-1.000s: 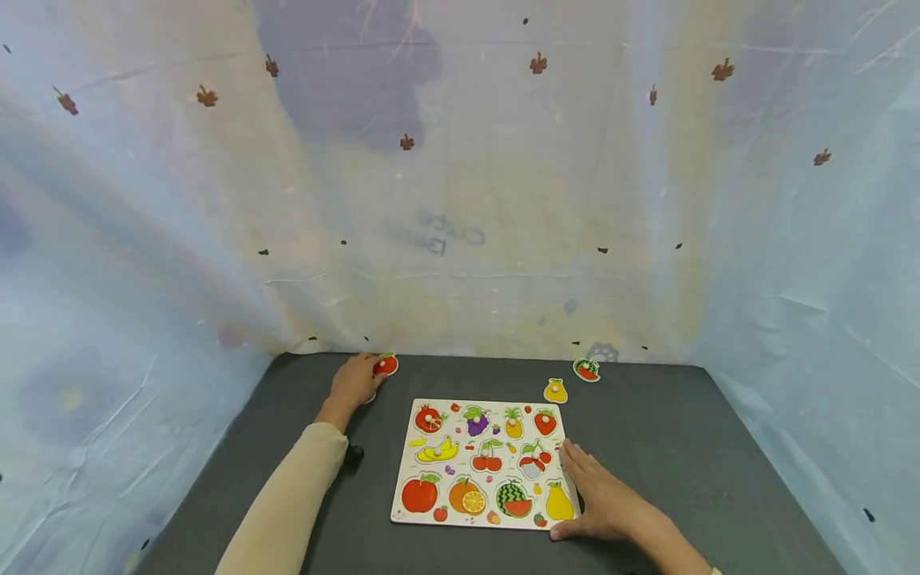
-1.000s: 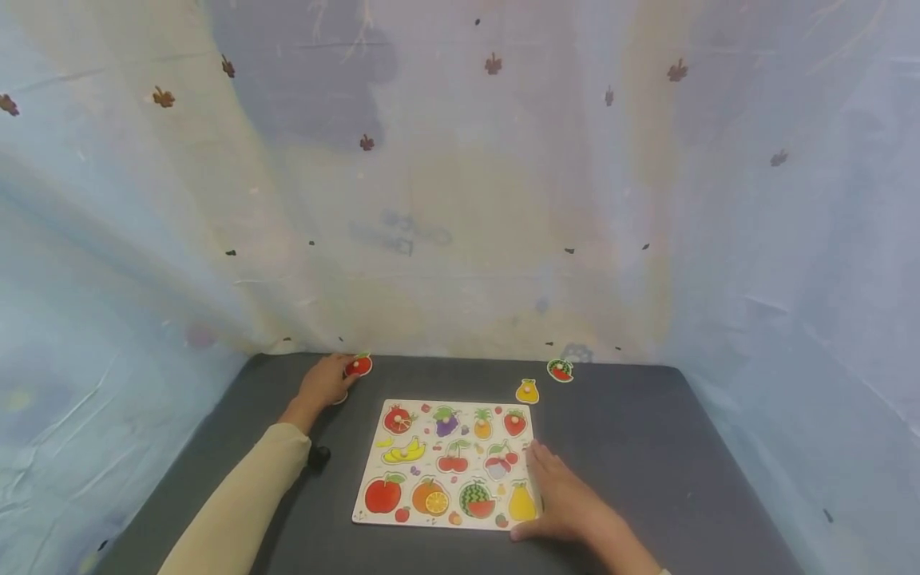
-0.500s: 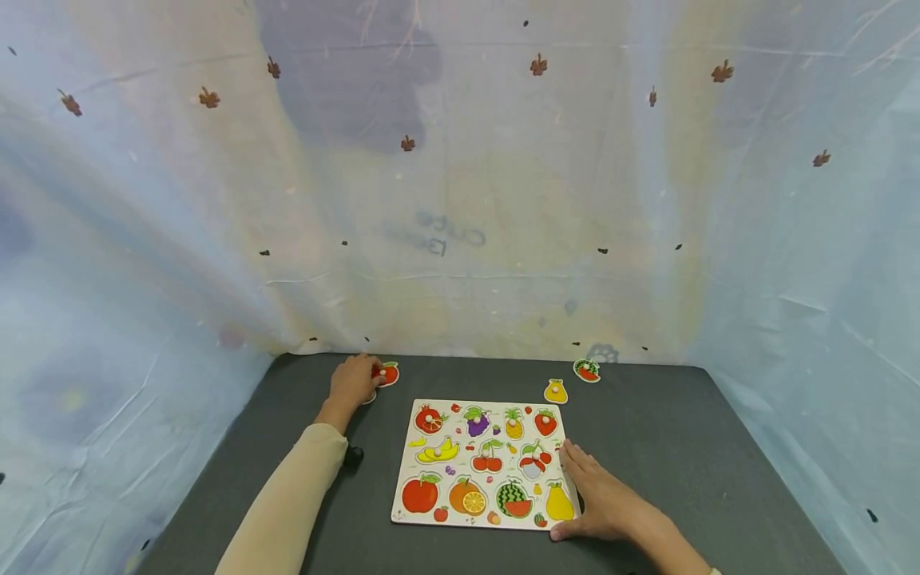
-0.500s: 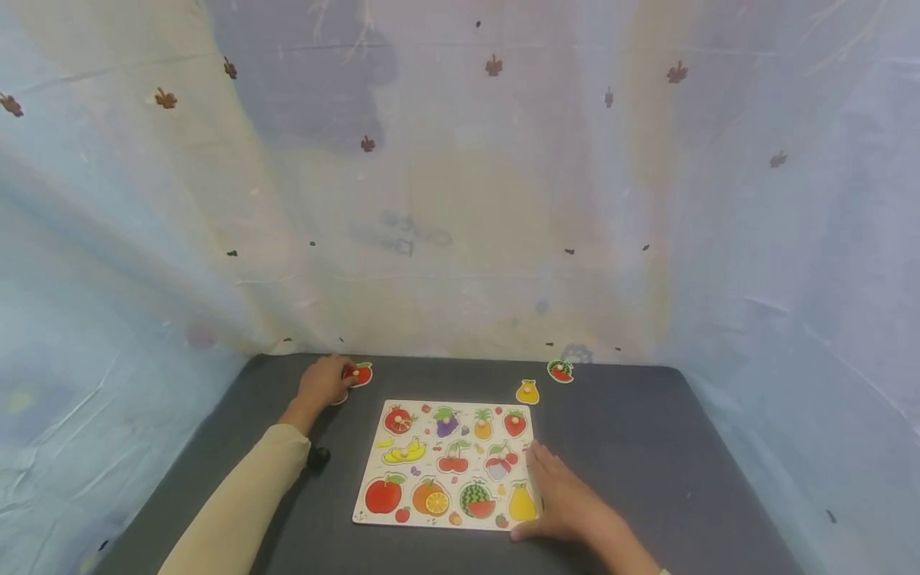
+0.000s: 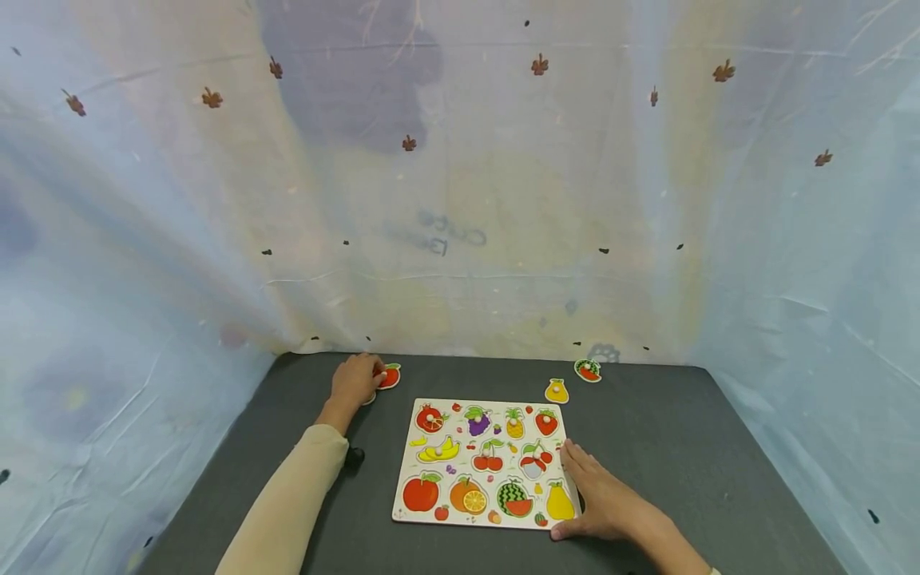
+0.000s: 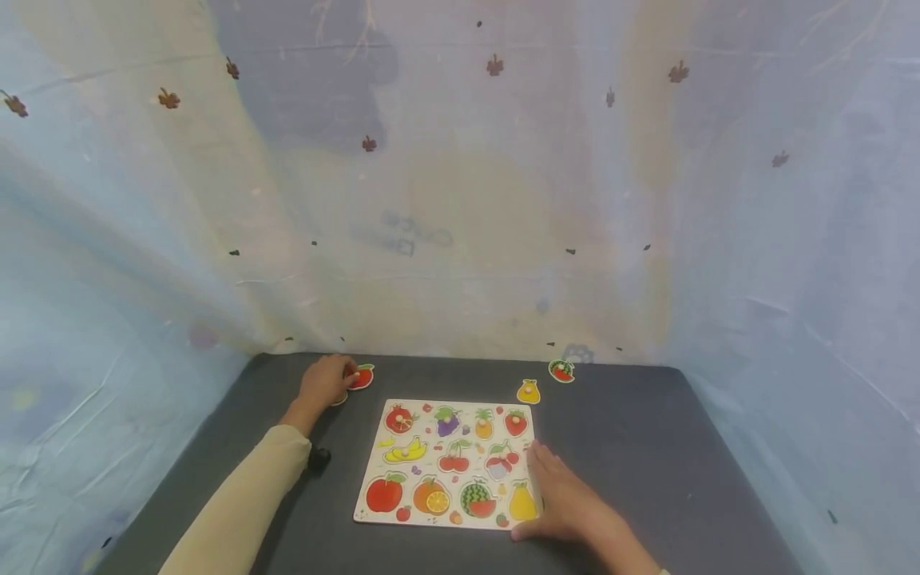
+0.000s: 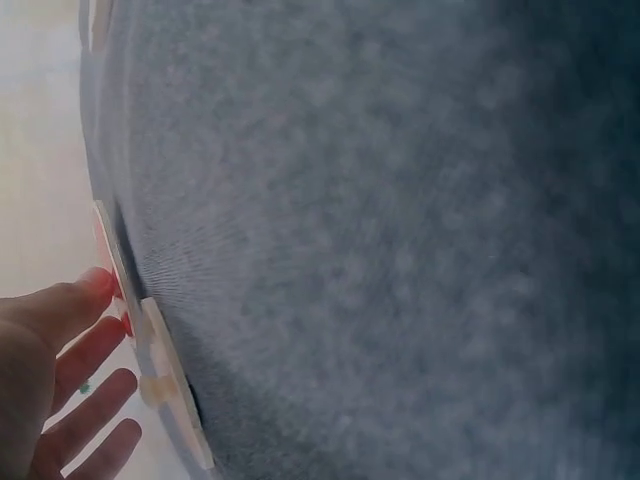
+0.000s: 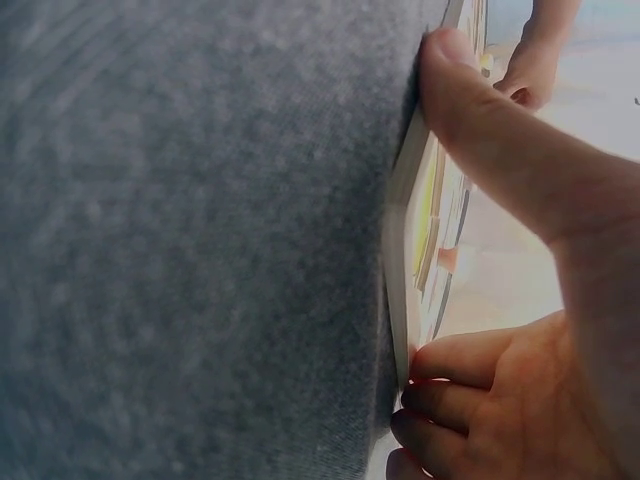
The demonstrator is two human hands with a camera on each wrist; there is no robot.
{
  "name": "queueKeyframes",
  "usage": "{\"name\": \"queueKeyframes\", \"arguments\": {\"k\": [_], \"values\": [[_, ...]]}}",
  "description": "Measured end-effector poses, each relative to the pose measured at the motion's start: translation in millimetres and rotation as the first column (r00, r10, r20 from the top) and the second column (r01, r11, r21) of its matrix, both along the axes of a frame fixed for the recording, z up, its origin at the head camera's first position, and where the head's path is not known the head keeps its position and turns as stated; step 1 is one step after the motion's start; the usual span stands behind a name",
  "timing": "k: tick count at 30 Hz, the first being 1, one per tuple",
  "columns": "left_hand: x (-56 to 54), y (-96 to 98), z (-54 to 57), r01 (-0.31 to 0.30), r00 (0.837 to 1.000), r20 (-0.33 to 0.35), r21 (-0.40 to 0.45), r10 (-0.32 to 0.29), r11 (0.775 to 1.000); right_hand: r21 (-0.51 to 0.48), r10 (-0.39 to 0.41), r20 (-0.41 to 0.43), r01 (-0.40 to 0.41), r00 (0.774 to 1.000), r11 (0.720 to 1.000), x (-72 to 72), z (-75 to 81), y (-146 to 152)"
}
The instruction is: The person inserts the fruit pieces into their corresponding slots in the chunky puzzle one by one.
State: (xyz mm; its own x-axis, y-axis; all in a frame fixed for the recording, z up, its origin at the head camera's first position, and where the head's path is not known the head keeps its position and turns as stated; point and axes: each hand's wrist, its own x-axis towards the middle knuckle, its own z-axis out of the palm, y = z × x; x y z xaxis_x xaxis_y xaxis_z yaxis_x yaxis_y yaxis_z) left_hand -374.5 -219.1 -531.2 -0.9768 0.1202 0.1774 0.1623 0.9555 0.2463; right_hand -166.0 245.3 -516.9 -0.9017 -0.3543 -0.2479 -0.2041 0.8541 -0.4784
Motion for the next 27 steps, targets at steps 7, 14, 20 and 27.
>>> {"name": "queueKeyframes", "arguments": {"k": [7, 14, 20, 27], "values": [[9.1, 3.7, 7.8, 0.012, 0.999, -0.031, 0.016, -0.012, 1.0, -0.022, -0.001, -0.004, 0.001, 1.0, 1.0, 1.7, 1.1, 0.0], [16.9, 4.7, 11.7, 0.044, 0.996, -0.08, 0.02, -0.043, 0.999, -0.033, 0.01, -0.011, -0.011, 1.0, 0.999, 1.0, -0.1, 1.3], [23.7, 6.0, 14.3, 0.058, 0.993, -0.105, 0.032, -0.054, 0.998, -0.029, 0.01, -0.008, -0.011, 1.0, 1.0, 1.1, -1.1, 1.1], [33.8, 6.6, 14.5, 0.087, 0.988, -0.129, 0.041, -0.082, 0.995, -0.023, -0.001, 0.004, 0.001, 1.0, 1.0, 1.9, 0.8, 0.4]]}}
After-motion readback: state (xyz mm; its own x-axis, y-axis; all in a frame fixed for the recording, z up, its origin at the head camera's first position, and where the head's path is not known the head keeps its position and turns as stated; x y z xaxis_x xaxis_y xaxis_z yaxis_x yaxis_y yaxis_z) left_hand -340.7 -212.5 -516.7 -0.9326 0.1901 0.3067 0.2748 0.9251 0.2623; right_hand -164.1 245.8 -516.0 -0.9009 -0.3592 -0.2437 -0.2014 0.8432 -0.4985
